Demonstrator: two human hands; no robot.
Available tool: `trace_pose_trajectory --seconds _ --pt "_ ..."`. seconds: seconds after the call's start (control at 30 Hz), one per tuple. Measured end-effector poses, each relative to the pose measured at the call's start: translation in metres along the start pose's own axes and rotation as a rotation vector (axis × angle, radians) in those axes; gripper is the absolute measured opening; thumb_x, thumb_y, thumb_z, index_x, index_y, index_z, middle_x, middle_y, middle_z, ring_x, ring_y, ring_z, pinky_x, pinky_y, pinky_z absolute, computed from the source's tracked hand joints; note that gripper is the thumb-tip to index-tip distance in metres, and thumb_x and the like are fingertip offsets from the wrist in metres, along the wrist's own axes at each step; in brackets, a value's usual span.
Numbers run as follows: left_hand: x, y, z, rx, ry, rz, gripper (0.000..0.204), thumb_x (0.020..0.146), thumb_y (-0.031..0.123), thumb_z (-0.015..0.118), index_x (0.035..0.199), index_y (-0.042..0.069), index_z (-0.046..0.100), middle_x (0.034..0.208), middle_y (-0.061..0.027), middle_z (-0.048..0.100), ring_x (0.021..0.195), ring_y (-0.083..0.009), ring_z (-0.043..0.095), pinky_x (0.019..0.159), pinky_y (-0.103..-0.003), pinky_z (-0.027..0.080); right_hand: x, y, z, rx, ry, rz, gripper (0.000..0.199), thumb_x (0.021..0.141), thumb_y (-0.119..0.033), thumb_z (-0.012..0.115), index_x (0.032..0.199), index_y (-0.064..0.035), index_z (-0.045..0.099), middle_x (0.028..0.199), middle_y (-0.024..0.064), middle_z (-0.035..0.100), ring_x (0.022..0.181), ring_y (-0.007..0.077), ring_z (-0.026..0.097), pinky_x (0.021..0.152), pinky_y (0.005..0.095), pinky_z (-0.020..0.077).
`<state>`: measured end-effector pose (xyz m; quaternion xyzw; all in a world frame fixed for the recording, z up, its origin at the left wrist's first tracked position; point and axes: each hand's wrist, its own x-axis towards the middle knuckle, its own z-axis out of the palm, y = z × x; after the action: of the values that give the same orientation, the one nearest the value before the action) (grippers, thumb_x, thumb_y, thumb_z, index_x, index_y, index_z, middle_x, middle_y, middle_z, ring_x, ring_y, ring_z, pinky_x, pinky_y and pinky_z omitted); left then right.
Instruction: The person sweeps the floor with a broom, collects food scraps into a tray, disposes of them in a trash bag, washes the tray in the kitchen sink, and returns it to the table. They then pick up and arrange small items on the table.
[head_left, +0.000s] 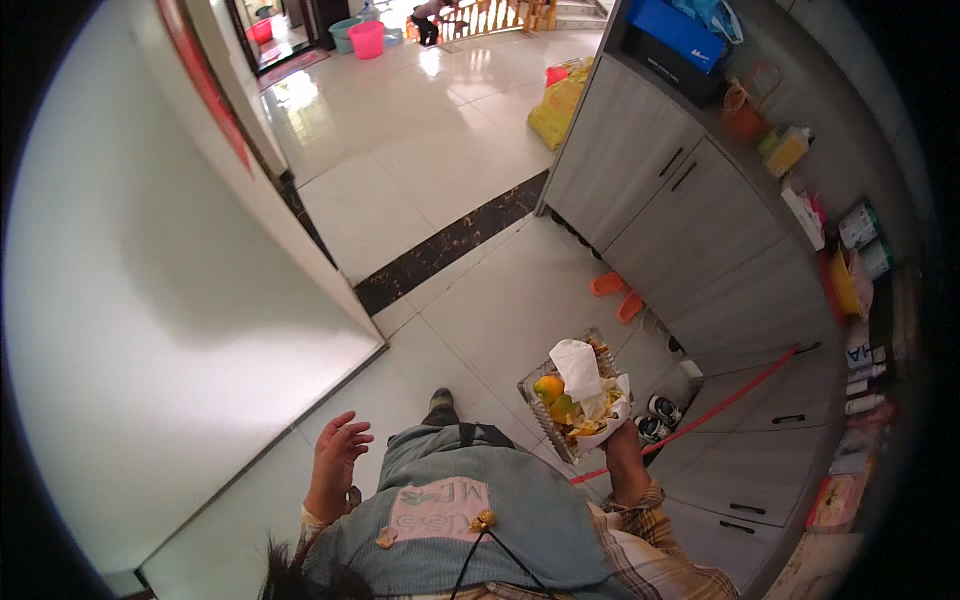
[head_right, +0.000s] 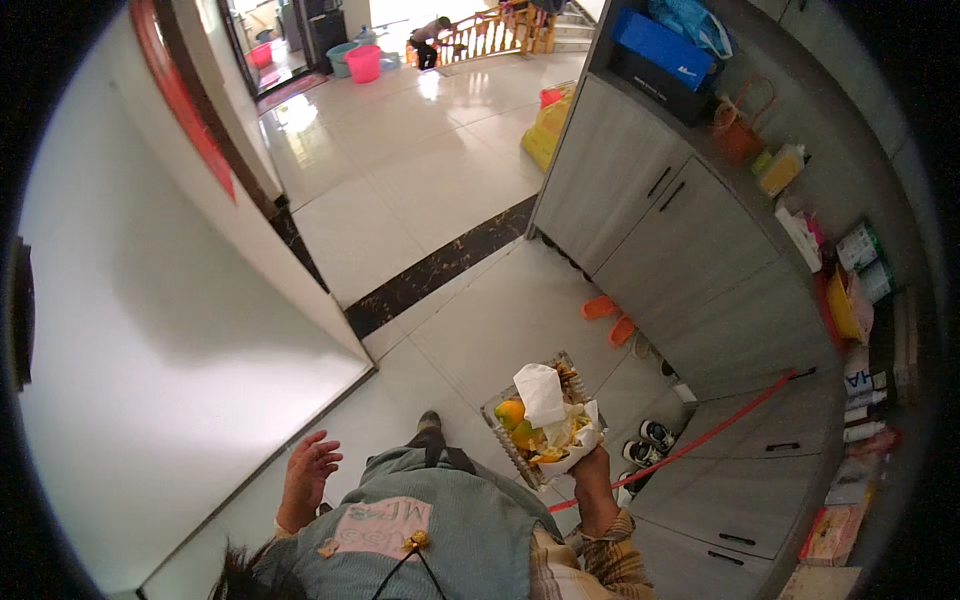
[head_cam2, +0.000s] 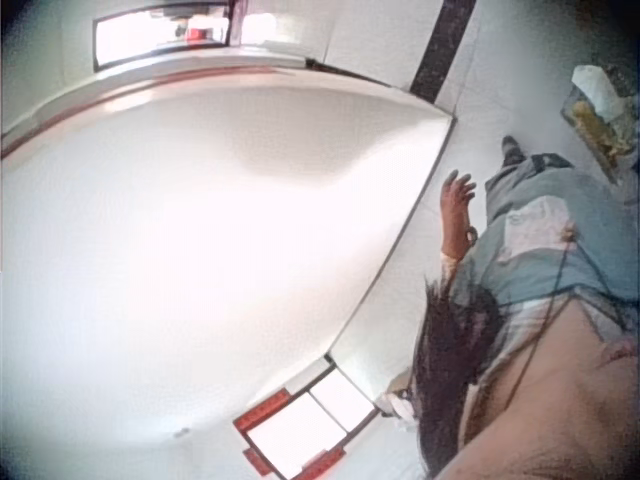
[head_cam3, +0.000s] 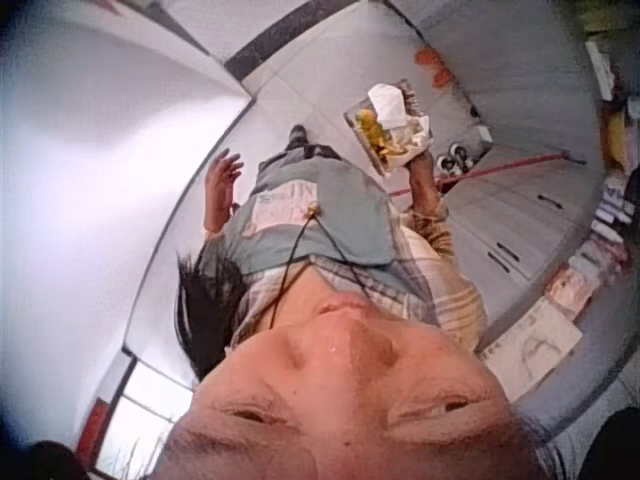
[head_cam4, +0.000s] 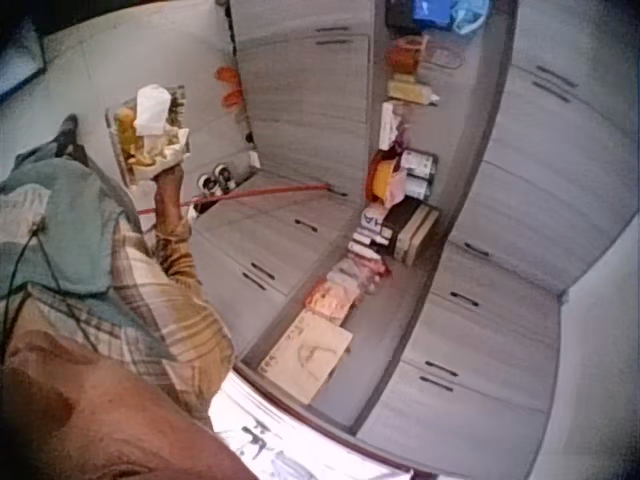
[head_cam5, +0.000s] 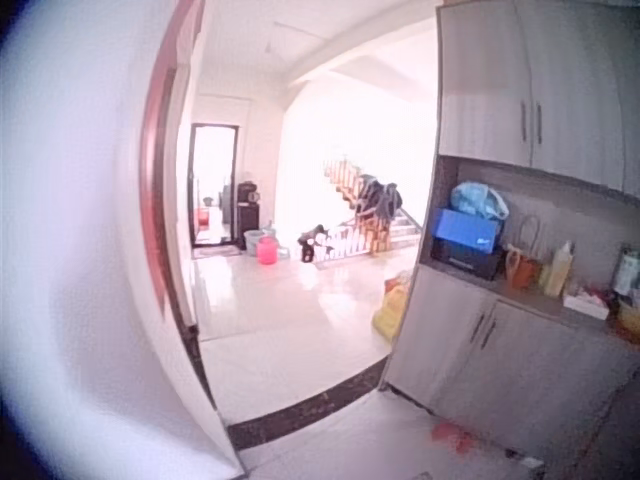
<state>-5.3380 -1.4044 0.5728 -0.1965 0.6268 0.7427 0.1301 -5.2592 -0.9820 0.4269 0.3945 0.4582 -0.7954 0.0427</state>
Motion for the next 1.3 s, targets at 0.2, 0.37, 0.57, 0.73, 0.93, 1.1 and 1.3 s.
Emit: trace_pose_trajectory --seconds 0.2,0.37,0.57,0.73,0.93,1.1,1.3 --pt "0.103 0.04 0.108 0.211 -0.219 -0.143 0.035 0.09 0.018 0.05 0.12 0.0 0.044 0.102 -0.0137 0.06 0.084 -0.0173 0.06 0.073 -0.027 0.047 0.045 -0.071 0.029 0.104 0.188 0.099 0.033 0.086 -0.012 0.055 0.117 -0.0004 0.052 0.102 0.0117 0.062 0.084 0.0213 0.064 0.063 0.0341 0.0532" --pt "0.215 0.072 0.144 0.284 -0.39 -0.201 0.035 0.091 0.018 0.05 0.121 0.001 0.044 0.101 -0.0118 0.06 0.086 -0.0168 0.059 0.076 -0.028 0.046 0.118 -0.093 0.091 0.139 0.155 0.097 0.033 0.086 -0.012 0.055 0.117 -0.0002 0.051 0.102 0.0116 0.062 0.084 0.0212 0.063 0.064 0.0344 0.0532" --pt "0.353 0.09 0.157 0.289 -0.423 -0.2 0.037 0.09 0.017 0.05 0.121 0.0 0.043 0.104 -0.0121 0.059 0.086 -0.0158 0.058 0.077 -0.027 0.045 0.23 -0.123 0.163 0.04 0.059 0.026 0.031 0.088 -0.012 0.053 0.116 0.0001 0.052 0.103 0.011 0.062 0.085 0.0211 0.063 0.066 0.0338 0.053" --pt "0.434 0.116 0.129 0.129 -0.285 -0.212 0.035 0.091 0.016 0.049 0.121 0.0 0.043 0.102 -0.013 0.059 0.084 -0.0161 0.06 0.073 -0.026 0.047 0.319 -0.172 0.244 -0.012 -0.04 -0.098 0.026 0.086 -0.005 0.053 0.112 0.0 0.054 0.1 0.01 0.062 0.083 0.0212 0.063 0.062 0.0331 0.0525" --pt "0.516 0.155 0.123 -0.064 -0.139 -0.276 0.031 0.09 0.015 0.05 0.118 0.002 0.045 0.1 -0.0137 0.061 0.081 -0.0185 0.062 0.07 -0.027 0.049 0.403 -0.249 0.326 -0.047 -0.108 -0.121 0.025 0.087 -0.007 0.054 0.111 -0.001 0.056 0.101 0.0085 0.062 0.083 0.0196 0.063 0.062 0.0329 0.0524" --pt "0.615 0.201 0.137 -0.097 -0.171 -0.245 0.03 0.09 0.013 0.049 0.118 0.002 0.045 0.099 -0.0135 0.062 0.081 -0.0187 0.062 0.069 -0.027 0.049 0.454 -0.308 0.386 -0.02 -0.1 -0.161 0.027 0.086 -0.007 0.055 0.113 0.0004 0.054 0.102 0.0092 0.062 0.084 0.0199 0.062 0.062 0.0321 0.0526" --pt "0.733 0.264 0.201 0.04 -0.289 -0.248 0.034 0.09 0.015 0.05 0.119 0.001 0.044 0.101 -0.0136 0.061 0.083 -0.0178 0.06 0.071 -0.027 0.048 0.512 -0.373 0.414 -0.001 0.072 -0.023 0.032 0.084 -0.005 0.057 0.116 -0.0002 0.052 0.103 0.0098 0.062 0.085 0.0207 0.063 0.061 0.0331 0.0529"
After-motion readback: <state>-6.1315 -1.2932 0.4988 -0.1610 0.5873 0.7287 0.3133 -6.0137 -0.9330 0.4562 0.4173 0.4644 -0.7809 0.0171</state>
